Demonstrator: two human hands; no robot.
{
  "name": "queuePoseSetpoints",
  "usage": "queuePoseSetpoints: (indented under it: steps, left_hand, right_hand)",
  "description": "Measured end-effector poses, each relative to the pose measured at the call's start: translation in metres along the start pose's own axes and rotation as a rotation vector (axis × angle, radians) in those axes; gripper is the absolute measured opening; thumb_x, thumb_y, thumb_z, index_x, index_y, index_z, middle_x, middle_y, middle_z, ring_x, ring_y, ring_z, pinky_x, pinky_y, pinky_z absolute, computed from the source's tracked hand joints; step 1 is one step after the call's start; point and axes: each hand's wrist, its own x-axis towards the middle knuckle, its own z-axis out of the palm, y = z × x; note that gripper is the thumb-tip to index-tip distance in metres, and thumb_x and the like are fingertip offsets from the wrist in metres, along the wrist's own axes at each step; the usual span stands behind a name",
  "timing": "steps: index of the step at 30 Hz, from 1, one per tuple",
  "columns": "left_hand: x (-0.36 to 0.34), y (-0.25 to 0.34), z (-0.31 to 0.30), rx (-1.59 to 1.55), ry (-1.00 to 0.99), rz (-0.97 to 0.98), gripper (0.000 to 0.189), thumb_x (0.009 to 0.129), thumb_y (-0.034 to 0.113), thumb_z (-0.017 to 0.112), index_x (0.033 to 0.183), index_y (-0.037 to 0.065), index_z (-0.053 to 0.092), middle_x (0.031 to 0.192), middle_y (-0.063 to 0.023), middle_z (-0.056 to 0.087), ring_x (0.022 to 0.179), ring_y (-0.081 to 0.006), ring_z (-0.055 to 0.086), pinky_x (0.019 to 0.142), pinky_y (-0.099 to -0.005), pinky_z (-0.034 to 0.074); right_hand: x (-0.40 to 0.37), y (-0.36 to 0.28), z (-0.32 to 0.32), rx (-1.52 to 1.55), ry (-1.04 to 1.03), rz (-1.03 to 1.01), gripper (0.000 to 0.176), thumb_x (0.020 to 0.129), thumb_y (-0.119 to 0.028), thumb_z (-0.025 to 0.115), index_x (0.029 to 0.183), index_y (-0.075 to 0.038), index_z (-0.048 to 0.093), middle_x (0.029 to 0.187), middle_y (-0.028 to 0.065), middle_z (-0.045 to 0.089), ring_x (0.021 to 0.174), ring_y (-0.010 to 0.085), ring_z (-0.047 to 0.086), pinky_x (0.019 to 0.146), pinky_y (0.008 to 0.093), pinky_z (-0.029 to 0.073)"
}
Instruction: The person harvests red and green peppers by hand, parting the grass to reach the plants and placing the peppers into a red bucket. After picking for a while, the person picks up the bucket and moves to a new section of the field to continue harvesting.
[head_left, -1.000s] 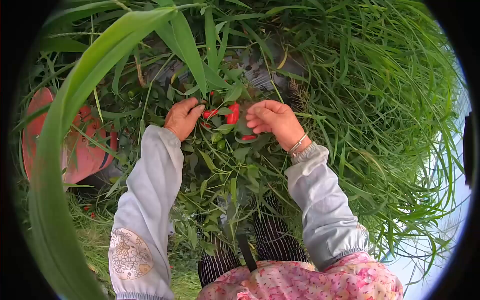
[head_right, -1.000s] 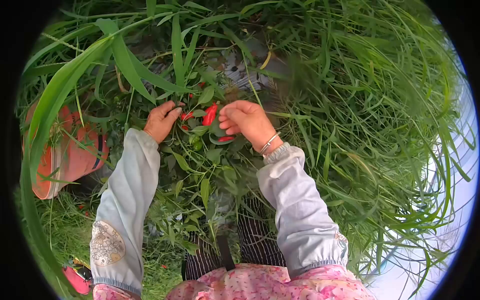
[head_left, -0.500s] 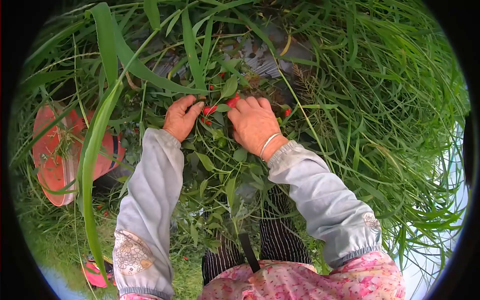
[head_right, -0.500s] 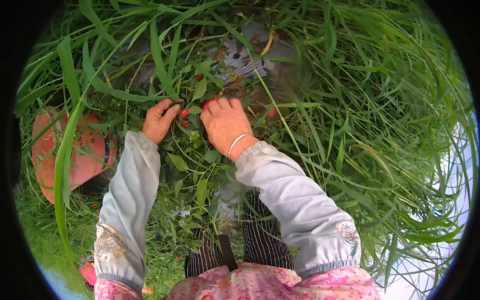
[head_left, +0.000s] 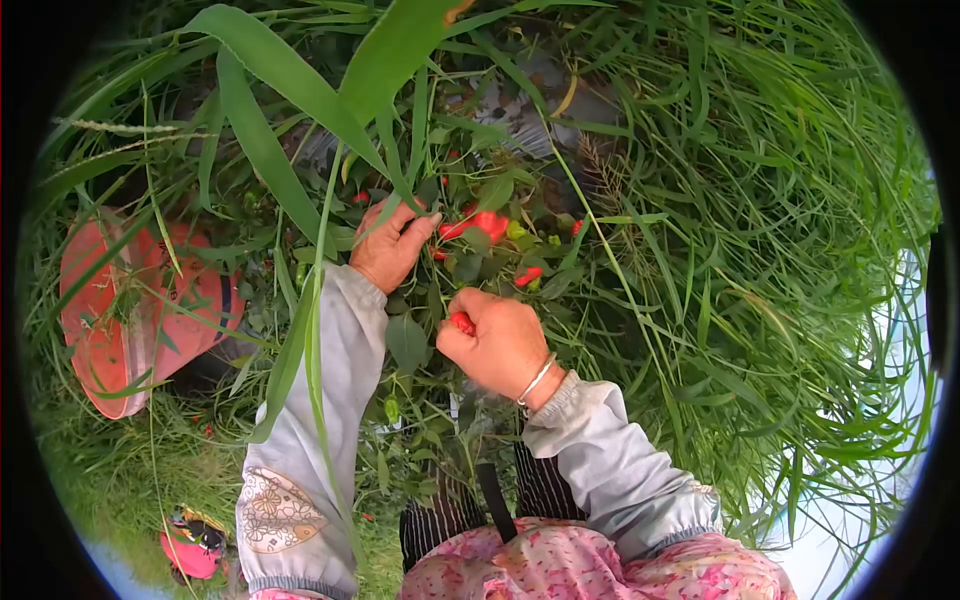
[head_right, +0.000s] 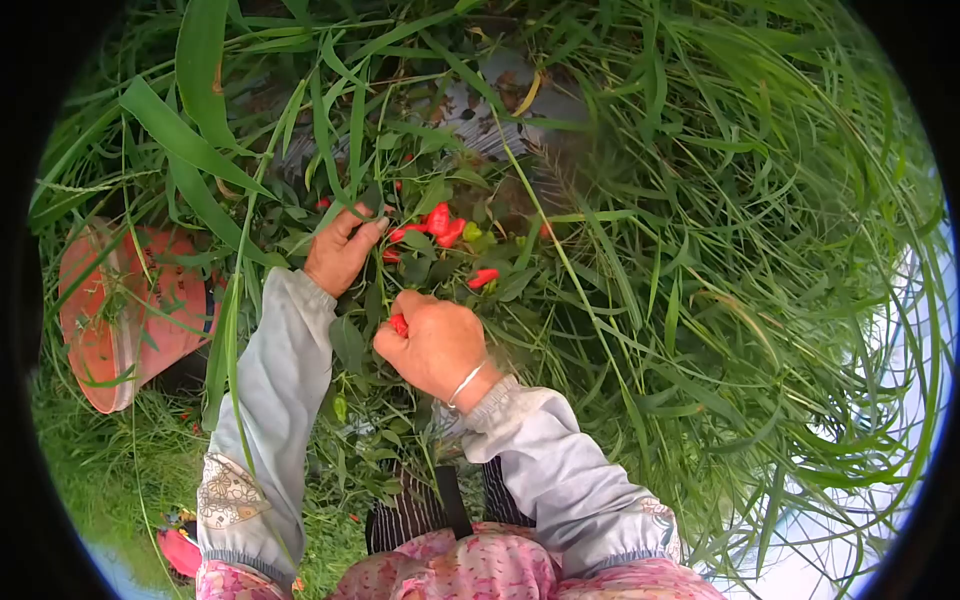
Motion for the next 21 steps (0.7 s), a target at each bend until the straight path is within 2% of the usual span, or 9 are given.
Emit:
queuePoseSetpoints:
  steps: [2, 5, 8, 11, 13, 14, 17, 19, 21]
  left_hand:
    - [0.001, -0.001, 0.004, -0.028, -0.011, 0.019, 0.028, 0.088, 0.014, 0.057, 0.115, 0.006, 0.057, 0.107, -0.0013, 0.06, 0.102, -0.0119, 0.052, 0.09, -0.0267, 0.039]
    - [0.001, 0.006, 0.01, 0.024, 0.094, 0.127, 0.025, 0.086, 0.013, 0.059, 0.111, 0.006, 0.06, 0.109, -0.0025, 0.059, 0.101, -0.0127, 0.052, 0.09, -0.0276, 0.039]
    - [0.008, 0.005, 0.011, 0.201, 0.255, 0.312, 0.02, 0.076, 0.018, 0.067, 0.091, 0.006, 0.061, 0.086, -0.0119, 0.06, 0.079, -0.0297, 0.057, 0.071, -0.0381, 0.045]
    - [0.006, 0.035, -0.004, 0.084, 0.139, -0.015, 0.017, 0.084, 0.016, 0.062, 0.095, 0.003, 0.063, 0.098, -0.006, 0.06, 0.092, -0.0131, 0.054, 0.081, -0.0294, 0.042]
    - [0.016, 0.035, -0.024, -0.163, 0.14, -0.164, 0.025, 0.081, 0.021, 0.067, 0.092, -0.001, 0.062, 0.086, -0.0033, 0.063, 0.08, -0.0125, 0.056, 0.076, -0.0277, 0.044]
    - [0.016, 0.042, -0.032, -0.254, 0.173, -0.194, 0.025, 0.081, 0.02, 0.067, 0.092, -0.001, 0.062, 0.087, -0.0033, 0.064, 0.08, -0.0125, 0.057, 0.076, -0.0269, 0.044]
    - [0.019, 0.016, -0.055, -0.435, 0.123, -0.19, 0.024, 0.081, 0.019, 0.067, 0.091, -0.002, 0.062, 0.088, -0.0039, 0.065, 0.08, -0.0118, 0.059, 0.078, -0.0265, 0.045]
    - [0.019, 0.019, -0.058, -0.433, 0.04, -0.203, 0.022, 0.081, 0.018, 0.067, 0.091, -0.001, 0.063, 0.086, -0.0036, 0.065, 0.078, -0.0107, 0.059, 0.076, -0.0262, 0.045]
    - [0.024, 0.016, -0.06, -0.417, 0.024, -0.189, 0.015, 0.081, 0.014, 0.066, 0.089, 0.002, 0.064, 0.082, -0.0016, 0.065, 0.074, -0.009, 0.058, 0.071, -0.0246, 0.045]
  right_hand:
    - [-0.002, -0.002, -0.008, 0.048, -0.004, 0.045, 0.02, 0.07, -0.02, 0.06, 0.076, -0.002, 0.056, 0.061, 0.0165, 0.055, 0.057, 0.0331, 0.057, 0.052, 0.039, 0.044]
    - [-0.007, -0.005, -0.007, 0.125, -0.001, 0.084, 0.02, 0.071, -0.024, 0.059, 0.071, -0.004, 0.055, 0.062, 0.0168, 0.057, 0.059, 0.0365, 0.057, 0.055, 0.0431, 0.045]
    - [-0.013, -0.006, -0.003, 0.201, -0.01, 0.177, 0.018, 0.072, -0.022, 0.06, 0.071, -0.005, 0.055, 0.061, 0.0155, 0.056, 0.057, 0.0351, 0.056, 0.054, 0.0417, 0.045]
    - [-0.028, -0.012, -0.002, 0.39, -0.121, 0.117, 0.016, 0.072, -0.02, 0.06, 0.07, -0.006, 0.054, 0.06, 0.0139, 0.055, 0.056, 0.033, 0.055, 0.053, 0.0388, 0.044]
    - [-0.07, -0.023, 0.019, 0.436, -0.318, 0.013, 0.015, 0.072, -0.019, 0.061, 0.068, -0.006, 0.053, 0.058, 0.0133, 0.053, 0.055, 0.0307, 0.055, 0.053, 0.0363, 0.044]
    - [-0.081, -0.015, 0.025, 0.475, -0.374, 0.044, 0.01, 0.076, -0.015, 0.058, 0.074, -0.007, 0.054, 0.066, 0.0094, 0.06, 0.055, 0.0233, 0.058, 0.052, 0.0333, 0.045]
    - [-0.059, -0.001, 0.001, 1.105, -0.346, 0.509, 0.004, 0.081, -0.009, 0.053, 0.085, -0.007, 0.052, 0.083, 0.0043, 0.063, 0.065, 0.0141, 0.061, 0.054, 0.0277, 0.045]
    - [-0.027, 0.012, -0.022, 1.233, -0.253, 0.375, 0.014, 0.085, -0.004, 0.048, 0.099, -0.007, 0.051, 0.094, 0.0021, 0.059, 0.077, 0.01, 0.059, 0.057, 0.0226, 0.044]
    - [0.009, 0.028, -0.038, 1.085, -0.067, 0.186, 0.02, 0.084, -0.005, 0.049, 0.103, -0.008, 0.054, 0.092, 0.0011, 0.059, 0.081, 0.0079, 0.057, 0.061, 0.0202, 0.043]
